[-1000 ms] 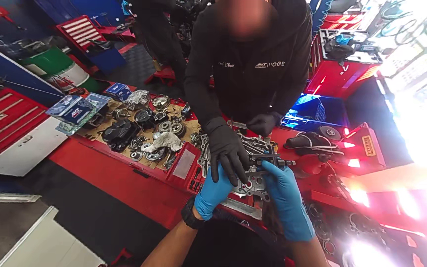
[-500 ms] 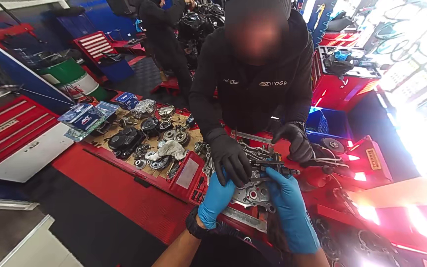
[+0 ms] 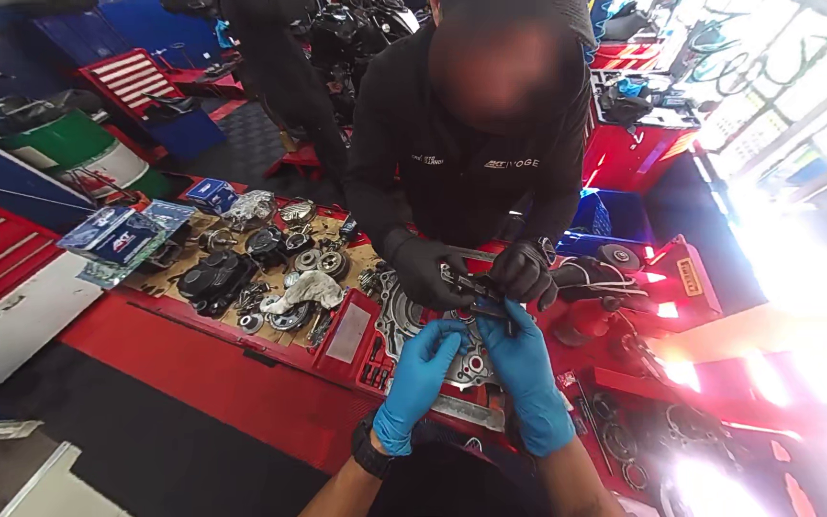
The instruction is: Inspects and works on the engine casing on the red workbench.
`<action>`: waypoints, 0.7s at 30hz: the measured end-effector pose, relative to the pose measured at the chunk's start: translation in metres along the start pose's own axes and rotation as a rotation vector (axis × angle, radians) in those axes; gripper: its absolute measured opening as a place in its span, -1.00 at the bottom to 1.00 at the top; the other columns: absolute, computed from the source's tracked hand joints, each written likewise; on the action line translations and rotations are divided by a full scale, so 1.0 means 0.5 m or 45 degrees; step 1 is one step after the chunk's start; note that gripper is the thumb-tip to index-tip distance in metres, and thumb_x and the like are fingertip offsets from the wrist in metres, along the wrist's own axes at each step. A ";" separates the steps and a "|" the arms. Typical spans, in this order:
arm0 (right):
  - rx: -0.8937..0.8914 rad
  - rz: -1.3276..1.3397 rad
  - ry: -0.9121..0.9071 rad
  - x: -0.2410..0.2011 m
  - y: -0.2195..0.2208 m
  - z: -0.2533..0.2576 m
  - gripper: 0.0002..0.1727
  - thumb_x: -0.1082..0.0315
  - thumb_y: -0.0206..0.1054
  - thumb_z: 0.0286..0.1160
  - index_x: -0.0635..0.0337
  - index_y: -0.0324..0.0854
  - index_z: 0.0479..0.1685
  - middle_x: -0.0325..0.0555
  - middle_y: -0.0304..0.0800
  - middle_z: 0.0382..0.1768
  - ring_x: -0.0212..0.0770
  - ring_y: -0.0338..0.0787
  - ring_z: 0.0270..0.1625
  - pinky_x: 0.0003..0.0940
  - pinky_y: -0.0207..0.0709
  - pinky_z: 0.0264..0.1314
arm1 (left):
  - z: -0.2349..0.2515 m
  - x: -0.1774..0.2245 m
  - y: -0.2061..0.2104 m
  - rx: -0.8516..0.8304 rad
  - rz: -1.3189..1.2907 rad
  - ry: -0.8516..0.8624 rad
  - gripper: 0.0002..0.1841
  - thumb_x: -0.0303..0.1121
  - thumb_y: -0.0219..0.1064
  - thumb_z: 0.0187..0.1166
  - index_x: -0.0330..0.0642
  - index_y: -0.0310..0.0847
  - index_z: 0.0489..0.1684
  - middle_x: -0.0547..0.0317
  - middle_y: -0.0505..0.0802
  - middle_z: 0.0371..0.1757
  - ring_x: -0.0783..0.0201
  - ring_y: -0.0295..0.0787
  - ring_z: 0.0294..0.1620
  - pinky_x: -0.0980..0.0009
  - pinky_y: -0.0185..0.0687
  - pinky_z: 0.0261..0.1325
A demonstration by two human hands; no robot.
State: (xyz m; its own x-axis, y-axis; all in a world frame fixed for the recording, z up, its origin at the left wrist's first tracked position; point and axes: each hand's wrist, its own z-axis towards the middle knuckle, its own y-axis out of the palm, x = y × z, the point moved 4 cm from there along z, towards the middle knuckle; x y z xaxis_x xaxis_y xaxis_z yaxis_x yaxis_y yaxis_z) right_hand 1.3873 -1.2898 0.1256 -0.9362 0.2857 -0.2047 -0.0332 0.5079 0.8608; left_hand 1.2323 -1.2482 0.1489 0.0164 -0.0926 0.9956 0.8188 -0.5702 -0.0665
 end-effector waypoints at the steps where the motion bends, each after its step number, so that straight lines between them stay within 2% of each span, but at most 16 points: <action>1: 0.009 -0.009 0.006 0.001 -0.001 0.001 -0.75 0.34 0.02 0.75 0.25 0.53 0.13 0.16 0.84 -0.02 -0.02 0.92 -0.04 -0.22 0.82 0.04 | -0.005 -0.002 0.001 -0.012 0.016 0.003 -0.73 -0.42 0.14 0.77 -0.36 0.71 0.16 0.07 0.92 -0.09 0.21 0.90 -0.06 0.29 0.85 0.12; 12: 0.121 -0.096 0.013 0.017 -0.010 0.017 -0.75 0.45 0.17 0.66 0.35 0.52 0.20 0.24 0.82 0.03 0.00 0.91 -0.01 -0.21 0.82 0.02 | -0.027 -0.012 -0.004 -0.030 0.079 0.031 -0.74 -0.43 0.16 0.75 -0.34 0.73 0.14 0.08 0.92 -0.09 0.26 0.90 -0.06 0.34 0.84 0.11; 21: 0.175 -0.196 -0.047 0.019 -0.015 0.019 -0.74 0.47 0.21 0.62 0.33 0.50 0.21 0.20 0.80 -0.01 -0.03 0.88 -0.06 -0.20 0.82 -0.05 | -0.036 -0.016 -0.011 -0.011 0.098 0.031 -0.74 -0.45 0.15 0.75 -0.35 0.73 0.13 0.06 0.92 -0.08 0.23 0.90 -0.06 0.33 0.85 0.10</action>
State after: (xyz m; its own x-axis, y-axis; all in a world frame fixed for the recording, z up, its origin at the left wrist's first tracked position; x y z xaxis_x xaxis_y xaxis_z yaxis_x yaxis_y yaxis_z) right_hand 1.3822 -1.2831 0.1128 -0.9102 0.2247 -0.3479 -0.1241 0.6533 0.7468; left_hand 1.2174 -1.2590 0.1400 0.0647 -0.1563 0.9856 0.8106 -0.5678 -0.1433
